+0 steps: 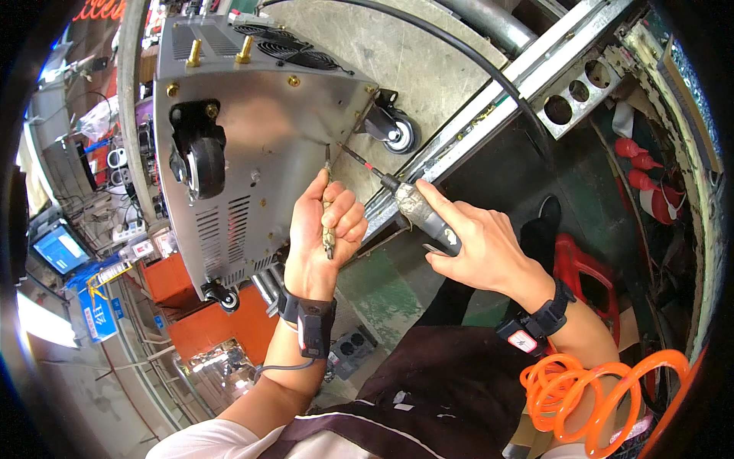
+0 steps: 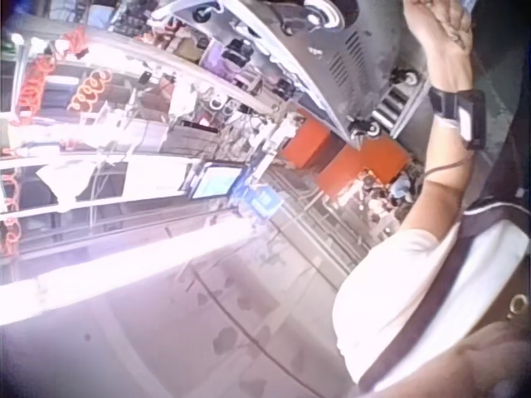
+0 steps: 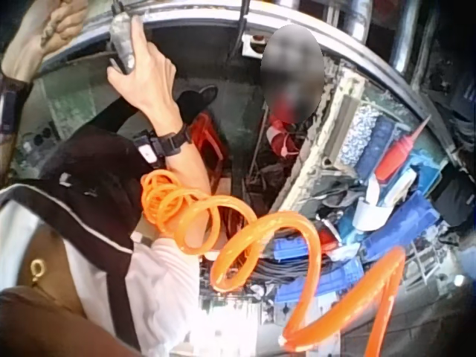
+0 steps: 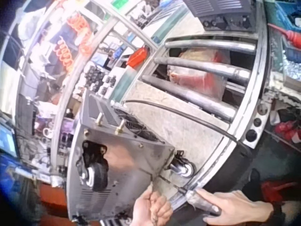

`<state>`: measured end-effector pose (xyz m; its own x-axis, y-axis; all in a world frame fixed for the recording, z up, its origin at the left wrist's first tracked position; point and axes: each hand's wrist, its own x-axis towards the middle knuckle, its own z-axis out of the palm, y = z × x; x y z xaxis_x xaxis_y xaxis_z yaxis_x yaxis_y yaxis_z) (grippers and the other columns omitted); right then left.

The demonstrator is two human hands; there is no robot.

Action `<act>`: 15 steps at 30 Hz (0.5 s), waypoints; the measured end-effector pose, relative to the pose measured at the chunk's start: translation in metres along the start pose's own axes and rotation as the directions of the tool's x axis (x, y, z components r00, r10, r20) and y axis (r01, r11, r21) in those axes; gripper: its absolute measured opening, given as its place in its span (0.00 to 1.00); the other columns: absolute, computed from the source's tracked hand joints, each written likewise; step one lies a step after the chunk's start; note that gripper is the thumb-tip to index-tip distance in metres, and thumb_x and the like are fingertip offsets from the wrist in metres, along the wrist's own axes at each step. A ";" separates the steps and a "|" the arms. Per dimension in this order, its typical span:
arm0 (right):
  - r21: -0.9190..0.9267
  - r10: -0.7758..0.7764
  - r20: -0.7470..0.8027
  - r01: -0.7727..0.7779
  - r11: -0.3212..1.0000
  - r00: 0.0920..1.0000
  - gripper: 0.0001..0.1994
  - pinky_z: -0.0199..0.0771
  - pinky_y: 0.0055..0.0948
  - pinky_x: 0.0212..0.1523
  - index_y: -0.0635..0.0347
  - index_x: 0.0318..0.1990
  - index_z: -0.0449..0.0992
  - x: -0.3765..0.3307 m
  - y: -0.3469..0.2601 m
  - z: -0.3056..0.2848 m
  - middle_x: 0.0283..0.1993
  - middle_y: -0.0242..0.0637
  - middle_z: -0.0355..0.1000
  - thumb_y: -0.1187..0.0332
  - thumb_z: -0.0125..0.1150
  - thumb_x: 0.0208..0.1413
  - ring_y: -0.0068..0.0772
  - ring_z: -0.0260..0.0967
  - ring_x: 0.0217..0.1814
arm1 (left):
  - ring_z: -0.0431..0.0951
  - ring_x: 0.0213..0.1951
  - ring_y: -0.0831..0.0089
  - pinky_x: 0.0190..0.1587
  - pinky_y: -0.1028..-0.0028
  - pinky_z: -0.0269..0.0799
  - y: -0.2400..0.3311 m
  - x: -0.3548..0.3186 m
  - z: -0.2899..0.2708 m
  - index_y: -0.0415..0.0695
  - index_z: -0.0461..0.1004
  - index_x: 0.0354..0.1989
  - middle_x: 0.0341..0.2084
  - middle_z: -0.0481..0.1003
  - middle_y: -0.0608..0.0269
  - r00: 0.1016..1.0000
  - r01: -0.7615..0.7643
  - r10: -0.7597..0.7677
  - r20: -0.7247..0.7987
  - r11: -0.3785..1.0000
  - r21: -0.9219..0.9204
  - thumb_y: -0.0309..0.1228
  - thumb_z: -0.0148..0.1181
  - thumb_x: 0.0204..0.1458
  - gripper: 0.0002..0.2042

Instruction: The person applies liquid from a red squeeze bottle to a circuit board, retrieves components from a box, and then uses a power screwdriver to fasten screws into the bottom of the machine.

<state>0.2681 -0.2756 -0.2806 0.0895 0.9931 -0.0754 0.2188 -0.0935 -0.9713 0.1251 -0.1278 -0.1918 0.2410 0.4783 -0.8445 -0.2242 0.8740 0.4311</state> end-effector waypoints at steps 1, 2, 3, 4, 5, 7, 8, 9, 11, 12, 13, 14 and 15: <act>-0.010 0.009 0.004 -0.009 1.000 1.000 0.42 0.70 0.41 0.32 0.49 0.66 0.55 -0.001 0.000 0.002 0.29 0.44 0.70 0.64 0.64 0.37 0.49 0.69 0.28 | 0.46 0.09 0.76 0.13 0.75 0.42 -0.003 -0.002 -0.003 0.51 0.56 0.15 0.04 0.50 0.72 1.000 0.001 -0.001 0.001 1.000 -0.003 0.44 0.35 0.63 0.22; -0.012 0.008 0.006 -0.008 1.000 1.000 0.42 0.70 0.41 0.32 0.49 0.66 0.55 -0.001 0.000 0.005 0.29 0.44 0.70 0.64 0.64 0.37 0.49 0.69 0.28 | 0.46 0.08 0.76 0.12 0.75 0.42 -0.007 -0.005 -0.007 0.51 0.56 0.16 0.04 0.50 0.70 1.000 0.022 -0.022 0.015 1.000 0.000 0.46 0.35 0.63 0.22; -0.028 -0.002 -0.012 0.001 1.000 1.000 0.42 0.69 0.41 0.31 0.48 0.66 0.55 -0.003 0.001 0.007 0.28 0.43 0.69 0.64 0.64 0.37 0.49 0.69 0.27 | 0.47 0.08 0.75 0.11 0.75 0.43 -0.011 -0.007 -0.011 0.51 0.55 0.17 0.04 0.50 0.69 0.998 0.046 -0.046 0.033 0.999 0.004 0.47 0.35 0.63 0.22; -0.044 -0.013 -0.029 0.012 0.999 0.999 0.42 0.69 0.41 0.30 0.48 0.66 0.55 -0.003 0.002 0.010 0.27 0.43 0.68 0.64 0.64 0.37 0.48 0.68 0.26 | 0.47 0.08 0.75 0.11 0.75 0.43 -0.016 -0.009 -0.016 0.51 0.55 0.17 0.04 0.50 0.69 0.998 0.048 -0.048 0.037 0.999 0.002 0.47 0.35 0.63 0.22; -0.049 -0.013 -0.030 0.011 0.999 0.999 0.42 0.69 0.41 0.30 0.48 0.66 0.55 -0.005 0.002 0.013 0.27 0.43 0.68 0.64 0.64 0.37 0.48 0.68 0.26 | 0.47 0.08 0.75 0.11 0.75 0.43 -0.022 -0.011 -0.021 0.51 0.56 0.17 0.04 0.50 0.68 0.999 0.040 -0.041 0.013 0.999 0.033 0.47 0.35 0.63 0.22; -0.041 -0.030 -0.049 0.028 0.999 0.998 0.42 0.69 0.40 0.29 0.48 0.66 0.55 -0.005 0.002 0.017 0.27 0.43 0.68 0.63 0.64 0.37 0.48 0.68 0.26 | 0.47 0.07 0.75 0.11 0.76 0.44 -0.030 -0.019 -0.024 0.51 0.56 0.14 0.03 0.51 0.69 0.999 0.031 -0.027 -0.034 0.992 0.123 0.46 0.35 0.63 0.23; -0.047 -0.034 -0.052 0.031 0.998 0.998 0.42 0.69 0.40 0.29 0.48 0.66 0.55 -0.004 0.000 0.017 0.27 0.43 0.68 0.63 0.64 0.37 0.48 0.68 0.26 | 0.47 0.07 0.75 0.11 0.76 0.44 -0.033 -0.022 -0.027 0.51 0.56 0.14 0.03 0.51 0.69 0.999 0.028 -0.025 -0.027 0.992 0.122 0.46 0.35 0.63 0.23; -0.054 -0.029 -0.055 0.026 0.998 0.998 0.42 0.69 0.40 0.29 0.48 0.66 0.55 -0.003 -0.001 0.019 0.27 0.43 0.68 0.63 0.64 0.37 0.49 0.68 0.26 | 0.47 0.07 0.75 0.11 0.76 0.43 -0.036 -0.025 -0.032 0.51 0.56 0.15 0.03 0.51 0.69 0.999 0.032 -0.027 -0.038 0.989 0.145 0.47 0.35 0.63 0.23; -0.066 -0.025 -0.062 0.021 0.998 0.998 0.42 0.69 0.40 0.29 0.48 0.66 0.55 -0.002 -0.002 0.022 0.27 0.43 0.68 0.63 0.64 0.37 0.49 0.68 0.26 | 0.47 0.07 0.75 0.11 0.75 0.43 -0.040 -0.031 -0.042 0.51 0.56 0.15 0.03 0.52 0.68 0.998 0.047 -0.039 -0.050 0.983 0.176 0.48 0.35 0.63 0.23; -0.070 -0.035 -0.080 0.029 0.997 0.996 0.42 0.69 0.40 0.29 0.47 0.66 0.55 -0.001 -0.002 0.023 0.27 0.43 0.68 0.63 0.64 0.36 0.49 0.68 0.26 | 0.47 0.07 0.75 0.11 0.75 0.43 -0.041 -0.033 -0.046 0.51 0.56 0.15 0.03 0.52 0.68 0.998 0.047 -0.040 -0.044 0.983 0.175 0.48 0.35 0.63 0.23; -0.075 -0.045 -0.099 0.038 0.996 0.994 0.42 0.69 0.40 0.29 0.47 0.66 0.56 0.000 -0.002 0.024 0.27 0.42 0.68 0.62 0.64 0.36 0.49 0.68 0.26 | 0.48 0.07 0.75 0.11 0.75 0.43 -0.042 -0.035 -0.051 0.51 0.56 0.16 0.03 0.52 0.68 0.998 0.060 -0.053 -0.043 0.982 0.180 0.48 0.35 0.63 0.23; -0.082 -0.045 -0.102 0.036 0.996 0.994 0.42 0.69 0.40 0.29 0.47 0.66 0.56 0.000 -0.003 0.025 0.27 0.42 0.68 0.62 0.64 0.36 0.49 0.68 0.26 | 0.48 0.07 0.75 0.11 0.75 0.43 -0.043 -0.038 -0.055 0.51 0.56 0.16 0.03 0.52 0.68 0.997 0.073 -0.067 -0.041 0.980 0.184 0.48 0.35 0.63 0.23; -0.094 -0.032 -0.094 0.024 0.995 0.995 0.42 0.69 0.40 0.29 0.47 0.66 0.56 0.000 -0.005 0.025 0.27 0.43 0.68 0.62 0.65 0.36 0.49 0.68 0.26 | 0.48 0.07 0.76 0.11 0.75 0.43 -0.043 -0.040 -0.057 0.50 0.56 0.15 0.03 0.52 0.68 0.996 0.082 -0.071 -0.061 0.977 0.199 0.48 0.35 0.63 0.24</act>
<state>0.2428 -0.2738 -0.2814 0.1734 0.9846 -0.0223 0.3113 -0.0763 -0.9472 0.0709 -0.1893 -0.1943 0.1984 0.4085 -0.8909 -0.0116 0.9099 0.4146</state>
